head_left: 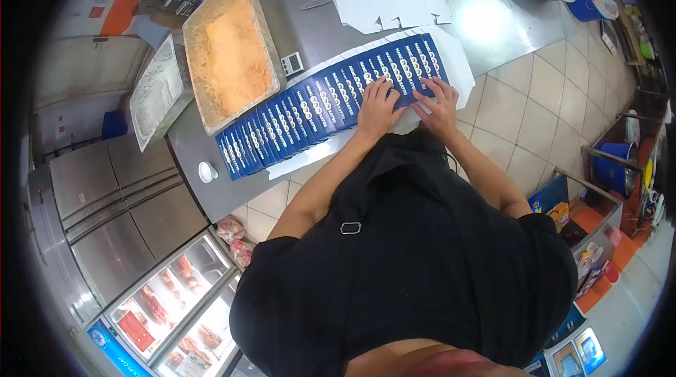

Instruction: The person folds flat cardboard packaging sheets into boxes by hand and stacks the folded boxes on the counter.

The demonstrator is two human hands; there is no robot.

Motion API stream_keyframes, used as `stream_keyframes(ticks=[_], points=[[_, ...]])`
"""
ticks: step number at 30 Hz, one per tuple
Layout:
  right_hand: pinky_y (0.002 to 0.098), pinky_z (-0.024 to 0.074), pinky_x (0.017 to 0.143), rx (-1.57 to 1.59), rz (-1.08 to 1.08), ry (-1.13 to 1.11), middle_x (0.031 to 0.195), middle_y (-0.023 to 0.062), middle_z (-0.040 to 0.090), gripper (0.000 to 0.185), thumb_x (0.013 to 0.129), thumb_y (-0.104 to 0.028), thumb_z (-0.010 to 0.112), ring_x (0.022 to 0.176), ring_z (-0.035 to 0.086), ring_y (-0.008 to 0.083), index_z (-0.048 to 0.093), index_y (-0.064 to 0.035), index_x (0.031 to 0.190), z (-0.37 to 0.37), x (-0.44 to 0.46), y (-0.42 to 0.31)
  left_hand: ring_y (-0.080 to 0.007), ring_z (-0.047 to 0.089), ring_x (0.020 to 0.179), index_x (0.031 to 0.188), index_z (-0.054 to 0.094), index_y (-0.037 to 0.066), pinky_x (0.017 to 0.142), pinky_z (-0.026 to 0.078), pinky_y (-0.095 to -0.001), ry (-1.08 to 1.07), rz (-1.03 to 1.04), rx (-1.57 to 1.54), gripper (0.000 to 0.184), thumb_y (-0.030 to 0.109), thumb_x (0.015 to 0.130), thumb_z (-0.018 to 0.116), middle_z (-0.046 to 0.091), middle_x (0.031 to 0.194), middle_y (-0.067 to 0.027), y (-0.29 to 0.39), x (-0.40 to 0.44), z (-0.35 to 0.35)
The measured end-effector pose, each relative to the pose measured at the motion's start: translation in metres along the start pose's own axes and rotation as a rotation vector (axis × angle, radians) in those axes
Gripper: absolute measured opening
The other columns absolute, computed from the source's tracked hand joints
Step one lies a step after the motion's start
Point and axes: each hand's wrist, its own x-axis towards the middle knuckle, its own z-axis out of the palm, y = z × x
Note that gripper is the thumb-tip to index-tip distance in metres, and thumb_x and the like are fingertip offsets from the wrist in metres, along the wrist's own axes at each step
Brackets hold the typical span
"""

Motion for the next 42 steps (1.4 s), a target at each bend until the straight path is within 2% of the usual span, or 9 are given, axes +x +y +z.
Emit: stream_keyframes(ticks=[7,9,12,15,19,29,38,40,42], points=[[0.0464,0.0268,0.1,0.076,0.092,0.076,0.122,0.01,0.058,0.024,0.078,-0.031,0.074,0.118,0.049,0.028,0.072,-0.0147,0.095,-0.012,0.05,0.037,-0.0333,0.047,0.119,0.098,0.063,0.008,0.1,0.036,-0.0452,0.008,-0.124,-0.194,0.039,0.028,0.069,0.08,0.054,0.117,-0.0134,0.009,0.012,-0.021],[0.0494,0.0317,0.098,0.033,0.237,0.176,0.119,0.0128,0.059,0.031,0.08,-0.034,0.072,0.116,0.051,0.0315,0.069,-0.0127,0.102,0.013,0.083,0.08,-0.0292,0.057,0.104,0.092,0.065,0.007,0.089,0.043,-0.0386,0.116,-0.118,-0.209,0.029,0.026,0.074,0.078,0.059,0.11,-0.0125,0.012,0.022,-0.031],[0.0547,0.0377,0.096,0.022,0.39,0.022,0.122,0.0177,0.056,0.055,0.079,-0.045,0.072,0.118,0.049,0.0359,0.06,-0.0063,0.117,0.056,0.143,0.154,-0.017,0.062,0.073,0.083,0.068,0.003,0.067,0.047,-0.028,0.051,-0.39,-0.867,0.021,0.02,0.092,0.059,0.067,0.088,-0.0095,0.037,0.054,-0.088],[0.0565,0.0377,0.098,-0.067,0.559,-0.145,0.128,0.0211,0.05,0.078,0.073,-0.056,0.073,0.122,0.045,0.038,0.052,-0.0034,0.127,0.079,0.196,0.175,-0.0198,0.065,0.081,0.095,0.067,0.0,0.075,0.049,-0.0283,-0.02,-0.003,-1.111,0.032,0.018,0.098,0.04,0.068,0.097,-0.0095,0.073,0.103,-0.187],[0.0595,0.0351,0.1,-0.258,0.892,-0.367,0.136,0.0247,0.039,0.102,0.065,-0.067,0.074,0.126,0.039,0.042,0.041,-0.0024,0.136,0.105,0.238,0.186,-0.0267,0.068,0.09,0.107,0.062,0.001,0.079,0.055,-0.0328,-0.107,0.291,-0.97,0.023,0.009,0.092,0.047,0.067,0.108,-0.0129,0.12,0.133,-0.272],[0.0552,0.0368,0.101,-0.292,0.979,-0.424,0.133,0.0252,0.04,0.108,0.054,-0.068,0.079,0.126,0.037,0.0416,0.044,-0.0017,0.132,0.116,0.256,0.19,-0.0269,0.068,0.093,0.098,0.066,0.004,0.082,0.055,-0.0355,0.061,0.432,-0.718,0.021,0.017,0.084,0.06,0.069,0.106,-0.0109,0.154,0.132,-0.296],[0.0517,0.0357,0.101,-0.496,0.71,-0.34,0.131,0.0239,0.042,0.106,0.057,-0.07,0.077,0.122,0.041,0.0402,0.044,-0.0041,0.133,0.133,0.28,0.192,-0.0271,0.068,0.096,0.09,0.071,0.007,0.085,0.055,-0.0379,0.197,0.372,-0.408,0.022,0.024,0.076,0.072,0.07,0.104,-0.0091,0.139,0.11,-0.299],[0.0489,0.0432,0.094,-0.678,0.497,-0.191,0.117,0.022,0.055,0.086,0.064,-0.063,0.075,0.11,0.053,0.0383,0.055,-0.0008,0.12,0.13,0.285,0.195,-0.0271,0.068,0.097,0.088,0.071,0.007,0.085,0.055,-0.0385,0.225,0.343,-0.302,0.023,0.025,0.075,0.074,0.07,0.104,-0.0087,0.125,0.103,-0.301],[0.0478,0.0466,0.086,-0.518,0.46,-0.258,0.108,0.0211,0.061,0.069,0.068,-0.056,0.076,0.099,0.058,0.038,0.059,-0.0002,0.106,0.127,0.298,0.226,-0.0272,0.068,0.097,0.087,0.072,0.008,0.086,0.055,-0.039,0.212,0.31,-0.176,0.024,0.027,0.073,0.077,0.071,0.104,-0.0083,0.107,0.091,-0.297]])
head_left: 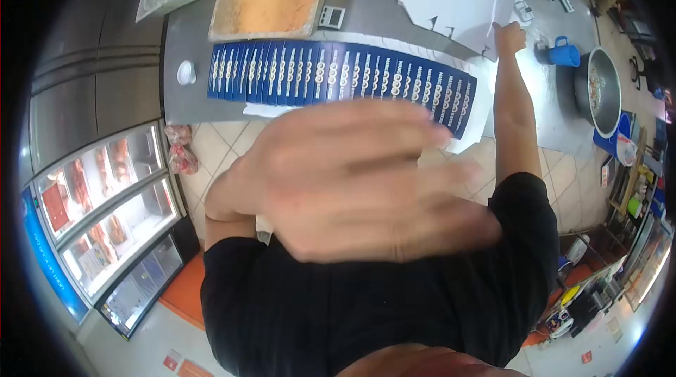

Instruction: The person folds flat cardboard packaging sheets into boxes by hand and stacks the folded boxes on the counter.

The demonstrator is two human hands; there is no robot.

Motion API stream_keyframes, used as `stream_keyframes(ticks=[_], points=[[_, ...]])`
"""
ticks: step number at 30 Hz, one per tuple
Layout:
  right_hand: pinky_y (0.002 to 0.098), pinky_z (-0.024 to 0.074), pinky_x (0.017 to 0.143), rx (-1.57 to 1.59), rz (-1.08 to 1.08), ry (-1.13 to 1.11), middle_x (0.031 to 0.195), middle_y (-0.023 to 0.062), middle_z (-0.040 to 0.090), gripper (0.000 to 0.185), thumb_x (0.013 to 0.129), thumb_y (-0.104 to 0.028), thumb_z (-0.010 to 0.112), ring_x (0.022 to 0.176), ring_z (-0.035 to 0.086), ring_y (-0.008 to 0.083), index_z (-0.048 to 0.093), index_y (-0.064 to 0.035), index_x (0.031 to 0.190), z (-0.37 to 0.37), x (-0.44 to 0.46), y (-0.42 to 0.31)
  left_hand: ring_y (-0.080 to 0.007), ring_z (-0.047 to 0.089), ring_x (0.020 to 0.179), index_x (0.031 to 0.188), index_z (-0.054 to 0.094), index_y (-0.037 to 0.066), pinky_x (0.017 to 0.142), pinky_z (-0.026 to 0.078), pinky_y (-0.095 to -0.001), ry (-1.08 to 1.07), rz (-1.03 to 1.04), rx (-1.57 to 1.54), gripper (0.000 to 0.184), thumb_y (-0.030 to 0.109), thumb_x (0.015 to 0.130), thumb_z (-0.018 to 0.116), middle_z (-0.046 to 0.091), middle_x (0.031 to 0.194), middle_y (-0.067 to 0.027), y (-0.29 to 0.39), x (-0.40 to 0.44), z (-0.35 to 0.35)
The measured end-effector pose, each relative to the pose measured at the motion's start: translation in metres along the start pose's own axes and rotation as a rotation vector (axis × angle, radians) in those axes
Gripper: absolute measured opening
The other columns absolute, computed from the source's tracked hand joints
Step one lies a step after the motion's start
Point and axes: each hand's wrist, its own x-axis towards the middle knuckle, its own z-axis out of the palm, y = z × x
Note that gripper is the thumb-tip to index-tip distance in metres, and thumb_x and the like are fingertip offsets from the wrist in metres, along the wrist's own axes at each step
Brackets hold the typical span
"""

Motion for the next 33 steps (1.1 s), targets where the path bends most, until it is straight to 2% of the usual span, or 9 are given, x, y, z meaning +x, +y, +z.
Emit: stream_keyframes(ticks=[2,8,14,16,19,22,25,28,33], points=[[0.0471,0.0496,0.071,0.046,-0.312,0.047,0.084,0.0217,0.068,0.042,0.078,-0.042,0.072,0.076,0.065,0.039,0.063,-0.0011,0.077,0.01,0.034,0.021,-0.0266,0.068,0.098,0.086,0.073,0.008,0.085,0.055,-0.0394,-0.122,-0.062,0.054,0.025,0.028,0.072,0.079,0.071,0.104,-0.0085,-0.019,-0.03,0.001],[0.0481,0.0432,0.064,0.457,-0.422,0.065,0.072,0.0252,0.061,0.041,0.088,-0.043,0.062,0.072,0.061,0.0406,0.064,-0.0021,0.084,-0.117,-0.013,-0.011,-0.0321,0.06,0.114,0.12,0.062,0.004,0.097,0.047,-0.0431,-0.391,-0.548,-0.38,0.036,0.03,0.096,0.053,0.065,0.118,-0.0131,-0.059,-0.104,0.047],[0.0357,0.0494,0.078,0.83,-0.702,0.194,0.098,0.0136,0.069,0.016,0.091,-0.006,0.054,0.094,0.065,0.0305,0.068,-0.0061,0.099,-0.228,-0.146,-0.063,-0.0335,0.049,0.127,0.153,0.006,0.009,0.109,0.036,-0.0441,-0.099,-0.846,-0.955,0.071,0.041,0.1,0.04,0.036,0.148,-0.0206,-0.096,-0.11,0.098],[0.0369,0.0442,0.092,0.712,-0.978,0.301,0.108,0.0067,0.069,0.029,0.084,0.004,0.053,0.106,0.063,0.0239,0.07,-0.0116,0.102,-0.26,-0.187,-0.072,-0.0345,0.047,0.128,0.154,0.0,0.011,0.107,0.037,-0.0434,0.345,-0.876,-1.589,0.071,0.041,0.102,0.038,0.029,0.15,-0.0207,-0.108,-0.107,0.105],[0.0451,0.0254,0.106,0.561,-1.113,0.415,0.103,-0.0016,0.07,0.03,0.075,0.005,0.059,0.106,0.062,0.0197,0.071,-0.0144,0.094,-0.268,-0.235,-0.068,-0.0312,0.06,0.111,0.137,0.04,0.0,0.1,0.047,-0.0417,0.494,-0.955,-1.905,0.053,0.04,0.102,0.041,0.058,0.12,-0.0185,-0.107,-0.081,0.078],[0.0468,0.0234,0.106,0.613,-1.059,0.429,0.1,-0.0012,0.071,0.025,0.072,0.001,0.064,0.105,0.061,0.0195,0.071,-0.0136,0.09,-0.27,-0.266,-0.066,-0.0243,0.066,0.098,0.122,0.051,0.0,0.09,0.055,-0.0371,0.745,-1.335,-1.496,0.035,0.028,0.1,0.051,0.065,0.108,-0.0116,-0.106,-0.083,0.1],[0.0426,0.0341,0.1,0.666,-0.959,0.467,0.096,0.0013,0.071,0.025,0.067,0.001,0.067,0.097,0.063,0.0205,0.07,-0.0101,0.089,-0.27,-0.286,-0.066,-0.0189,0.067,0.095,0.117,0.053,0.001,0.085,0.057,-0.0323,0.686,-1.114,-1.644,0.028,0.016,0.095,0.06,0.064,0.11,-0.0094,-0.1,-0.094,0.109],[0.0255,0.0482,0.074,1.063,-0.833,0.252,0.091,0.0068,0.069,0.021,0.07,0.006,0.067,0.085,0.066,0.0207,0.068,-0.0035,0.09,-0.253,-0.297,-0.061,-0.0182,0.066,0.094,0.114,0.056,0.002,0.085,0.056,-0.0325,0.741,-1.013,-1.682,0.025,0.009,0.091,0.064,0.065,0.105,-0.0078,-0.092,-0.093,0.115],[0.0262,0.0478,0.083,1.548,-0.298,-0.434,0.103,0.0042,0.067,0.027,0.092,-0.009,0.061,0.095,0.06,0.0128,0.06,-0.0016,0.118,-0.243,-0.339,-0.058,-0.0156,0.065,0.086,0.105,0.06,0.002,0.079,0.054,-0.0295,0.86,-0.941,-1.607,0.021,0.007,0.087,0.069,0.066,0.096,-0.0054,-0.077,-0.075,0.119]])
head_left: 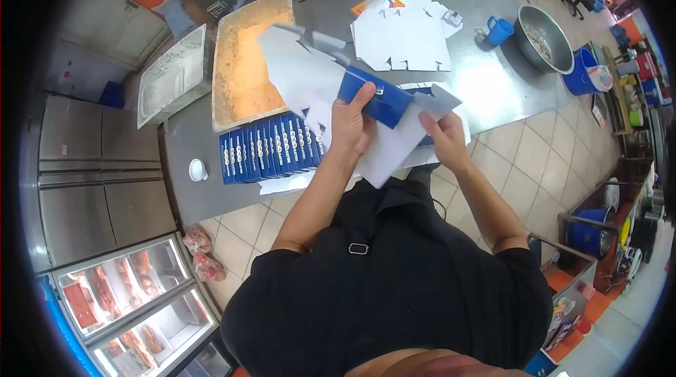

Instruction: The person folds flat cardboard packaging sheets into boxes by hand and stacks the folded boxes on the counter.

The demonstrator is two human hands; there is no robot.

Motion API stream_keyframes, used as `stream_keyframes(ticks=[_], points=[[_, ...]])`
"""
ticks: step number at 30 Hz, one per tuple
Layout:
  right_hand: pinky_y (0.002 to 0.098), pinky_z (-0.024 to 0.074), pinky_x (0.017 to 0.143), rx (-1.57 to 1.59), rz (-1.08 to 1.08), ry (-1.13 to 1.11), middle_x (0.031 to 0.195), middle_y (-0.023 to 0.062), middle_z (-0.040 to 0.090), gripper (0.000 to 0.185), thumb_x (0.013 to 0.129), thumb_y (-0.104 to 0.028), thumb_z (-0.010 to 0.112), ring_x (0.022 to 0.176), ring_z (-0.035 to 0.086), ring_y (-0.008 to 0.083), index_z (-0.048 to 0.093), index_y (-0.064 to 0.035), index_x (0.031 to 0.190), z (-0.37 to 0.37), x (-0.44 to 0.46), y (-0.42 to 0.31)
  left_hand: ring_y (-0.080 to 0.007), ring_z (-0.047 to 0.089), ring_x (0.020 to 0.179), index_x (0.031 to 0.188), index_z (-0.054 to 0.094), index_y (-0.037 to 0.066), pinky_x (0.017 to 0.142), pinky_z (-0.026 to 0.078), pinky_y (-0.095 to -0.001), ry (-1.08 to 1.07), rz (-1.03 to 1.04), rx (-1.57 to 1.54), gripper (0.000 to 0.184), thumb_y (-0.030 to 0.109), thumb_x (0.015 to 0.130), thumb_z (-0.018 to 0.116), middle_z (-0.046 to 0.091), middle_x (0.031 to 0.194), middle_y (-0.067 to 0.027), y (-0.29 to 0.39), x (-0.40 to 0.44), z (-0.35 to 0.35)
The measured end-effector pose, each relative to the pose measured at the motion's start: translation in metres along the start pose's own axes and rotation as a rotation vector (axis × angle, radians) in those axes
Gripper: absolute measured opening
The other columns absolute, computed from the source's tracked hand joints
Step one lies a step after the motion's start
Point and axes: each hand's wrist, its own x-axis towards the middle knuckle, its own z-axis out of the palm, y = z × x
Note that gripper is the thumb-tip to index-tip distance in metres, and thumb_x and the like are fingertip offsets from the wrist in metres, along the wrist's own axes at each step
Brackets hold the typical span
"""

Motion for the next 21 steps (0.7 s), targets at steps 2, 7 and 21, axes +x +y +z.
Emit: stream_keyframes(ticks=[2,7,21], points=[[0.0274,0.0476,0.086,-0.026,0.025,-0.015,0.116,0.0065,0.061,0.046,0.092,-0.012,0.062,0.101,0.057,0.0142,0.048,-0.0034,0.135,0.009,-0.005,0.0,-0.0134,0.063,0.079,0.1,0.061,0.003,0.076,0.052,-0.0285,0.154,0.104,0.218,0.021,0.01,0.085,0.074,0.065,0.091,-0.0044,-0.001,-0.001,0.006],[0.0394,0.0543,0.088,0.151,0.207,-0.404,0.129,0.0107,0.051,0.072,0.092,-0.024,0.064,0.115,0.055,0.0232,0.025,-0.0067,0.149,0.001,-0.011,0.015,-0.0161,0.064,0.077,0.107,0.056,0.003,0.067,0.055,-0.0312,0.242,0.093,0.103,0.039,0.035,0.09,0.068,0.061,0.091,-0.0056,-0.022,0.014,-0.021],[0.0395,0.0448,0.099,0.636,0.399,-0.668,0.134,0.0143,0.049,0.102,0.082,-0.077,0.045,0.119,0.052,0.0246,0.027,-0.0004,0.148,-0.045,0.025,0.026,-0.0093,0.058,0.066,0.089,0.07,0.001,0.059,0.046,-0.0243,-0.09,-0.049,1.125,0.032,0.03,0.077,0.08,0.066,0.076,-0.0039,-0.004,0.006,-0.011]])
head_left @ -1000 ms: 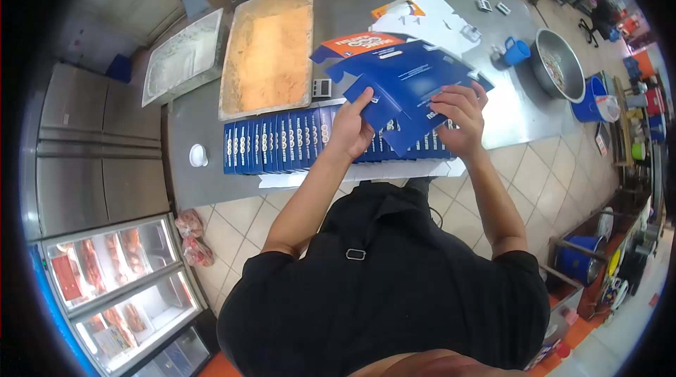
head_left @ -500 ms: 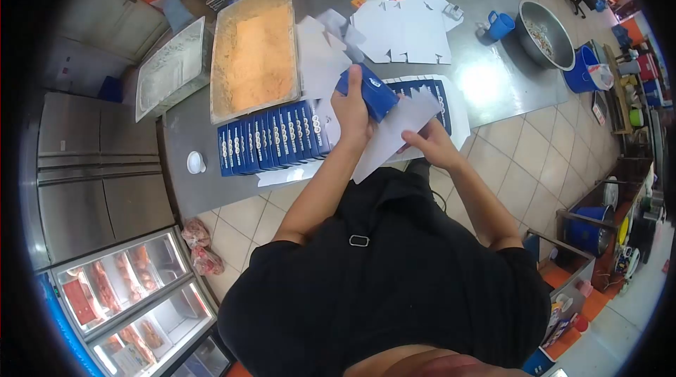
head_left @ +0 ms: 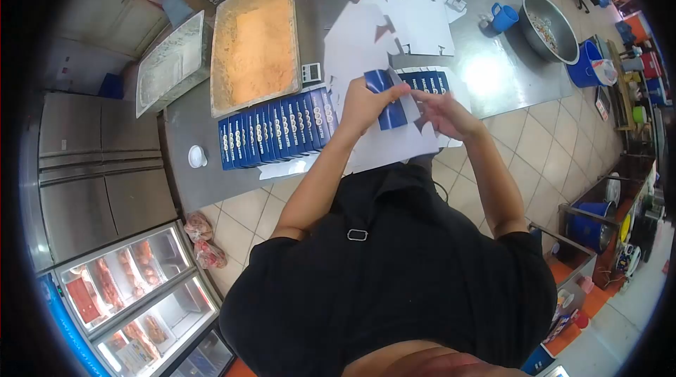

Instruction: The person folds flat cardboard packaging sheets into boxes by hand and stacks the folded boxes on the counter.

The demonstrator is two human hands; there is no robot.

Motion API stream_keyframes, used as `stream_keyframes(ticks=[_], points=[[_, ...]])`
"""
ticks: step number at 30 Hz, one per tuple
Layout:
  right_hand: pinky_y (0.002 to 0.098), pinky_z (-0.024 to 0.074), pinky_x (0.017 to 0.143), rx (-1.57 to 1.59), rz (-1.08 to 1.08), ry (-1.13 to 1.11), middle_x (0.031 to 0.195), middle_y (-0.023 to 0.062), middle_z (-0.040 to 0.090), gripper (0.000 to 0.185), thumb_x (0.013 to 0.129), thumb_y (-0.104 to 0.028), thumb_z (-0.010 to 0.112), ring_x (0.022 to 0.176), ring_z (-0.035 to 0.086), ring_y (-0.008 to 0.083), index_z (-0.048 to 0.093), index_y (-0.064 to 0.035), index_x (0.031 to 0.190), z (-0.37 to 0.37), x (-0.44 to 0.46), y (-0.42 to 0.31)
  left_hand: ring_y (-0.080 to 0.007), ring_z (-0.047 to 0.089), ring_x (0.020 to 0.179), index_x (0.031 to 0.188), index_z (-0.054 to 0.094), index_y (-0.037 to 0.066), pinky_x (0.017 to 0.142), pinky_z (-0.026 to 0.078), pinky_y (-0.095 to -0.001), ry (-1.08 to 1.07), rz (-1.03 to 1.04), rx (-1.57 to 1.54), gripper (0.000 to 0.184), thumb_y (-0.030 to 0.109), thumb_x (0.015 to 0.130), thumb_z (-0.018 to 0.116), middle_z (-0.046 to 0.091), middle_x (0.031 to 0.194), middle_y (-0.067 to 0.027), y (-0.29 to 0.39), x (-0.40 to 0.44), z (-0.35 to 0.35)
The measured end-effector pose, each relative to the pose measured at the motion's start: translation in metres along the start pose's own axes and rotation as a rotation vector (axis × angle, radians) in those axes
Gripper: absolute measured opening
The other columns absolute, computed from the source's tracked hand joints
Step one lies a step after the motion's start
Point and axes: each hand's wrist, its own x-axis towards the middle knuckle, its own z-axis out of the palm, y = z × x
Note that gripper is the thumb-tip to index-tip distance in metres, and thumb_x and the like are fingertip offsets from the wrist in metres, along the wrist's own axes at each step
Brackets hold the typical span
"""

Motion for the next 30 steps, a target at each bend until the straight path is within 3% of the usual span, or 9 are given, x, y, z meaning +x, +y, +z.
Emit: stream_keyframes(ticks=[2,5,12,15,18,21,25,29,30], points=[[0.0318,0.0517,0.088,-0.572,0.241,0.218,0.119,0.0107,0.06,0.068,0.093,-0.044,0.057,0.104,0.059,0.0163,0.04,0.0013,0.141,0.022,0.012,-0.02,-0.0093,0.058,0.064,0.086,0.069,0.0,0.059,0.047,-0.0249,0.012,0.026,-0.03,0.034,0.031,0.078,0.079,0.066,0.074,-0.0042,-0.003,-0.004,0.007],[0.0262,0.0557,0.073,-0.644,0.274,0.361,0.104,0.0091,0.066,0.045,0.092,-0.018,0.058,0.091,0.063,0.0121,0.051,0.0038,0.13,0.033,0.021,-0.04,-0.0082,0.058,0.064,0.084,0.068,0.0,0.059,0.047,-0.0254,0.022,0.046,-0.116,0.035,0.034,0.082,0.076,0.065,0.073,-0.0025,-0.006,-0.005,0.001],[0.0219,0.0479,0.059,-0.958,-0.05,0.679,0.081,0.004,0.066,0.042,0.09,-0.023,0.063,0.062,0.058,0.0075,0.058,0.0029,0.123,-0.032,0.034,-0.089,-0.0069,0.058,0.074,0.097,0.062,0.002,0.068,0.048,-0.0236,0.31,0.148,-0.399,0.021,0.022,0.091,0.067,0.065,0.087,-0.003,-0.009,-0.006,-0.044],[0.0298,0.0528,0.081,-1.109,-0.15,1.115,0.102,0.0158,0.067,0.046,0.087,-0.015,0.064,0.089,0.068,0.0208,0.053,0.0014,0.128,-0.052,0.059,-0.102,-0.0078,0.059,0.078,0.103,0.061,0.001,0.072,0.048,-0.0235,0.439,0.317,-0.567,0.02,0.019,0.094,0.063,0.065,0.092,-0.0042,-0.011,-0.003,-0.053],[0.0378,0.0424,0.103,-1.77,-0.577,0.857,0.131,0.0188,0.055,0.058,0.08,-0.008,0.068,0.122,0.053,0.0292,0.049,-0.0048,0.135,-0.068,0.055,-0.087,-0.0102,0.06,0.085,0.109,0.06,-0.001,0.076,0.049,-0.024,0.474,0.306,-0.661,0.023,0.016,0.093,0.064,0.065,0.099,-0.0057,-0.005,-0.006,-0.049],[0.0391,0.0324,0.112,-1.55,-0.392,0.354,0.147,0.0125,0.041,0.073,0.072,-0.001,0.07,0.135,0.039,0.0304,0.047,-0.0171,0.14,0.033,0.05,-0.066,-0.0103,0.061,0.086,0.108,0.061,0.0,0.077,0.049,-0.0237,0.482,0.281,-0.659,0.021,0.01,0.091,0.067,0.065,0.099,-0.0057,0.004,-0.016,-0.045],[0.0325,0.0514,0.085,-1.395,-0.277,0.451,0.113,0.0102,0.068,0.04,0.081,-0.002,0.064,0.098,0.066,0.0271,0.063,-0.0077,0.12,0.05,0.051,-0.034,-0.011,0.063,0.083,0.109,0.062,0.001,0.071,0.053,-0.0255,0.294,0.233,-0.829,0.023,0.005,0.087,0.069,0.067,0.095,-0.0061,0.0,-0.017,-0.047],[0.0299,0.052,0.067,-1.247,-0.2,0.805,0.099,0.0107,0.071,0.032,0.083,-0.002,0.063,0.076,0.068,0.0257,0.066,-0.0053,0.115,0.072,0.051,-0.031,-0.0132,0.064,0.083,0.106,0.063,0.0,0.074,0.054,-0.0275,0.229,0.387,-0.836,0.023,0.003,0.085,0.071,0.067,0.095,-0.0067,0.014,-0.021,-0.03],[0.0276,0.0508,0.064,-1.296,-0.577,0.775,0.093,0.012,0.07,0.032,0.084,-0.001,0.064,0.074,0.067,0.0213,0.065,-0.004,0.116,0.068,0.053,-0.027,-0.0133,0.063,0.083,0.104,0.063,-0.001,0.077,0.053,-0.0272,0.285,0.362,-0.733,0.023,0.003,0.084,0.073,0.067,0.096,-0.0069,0.014,-0.022,-0.029]])
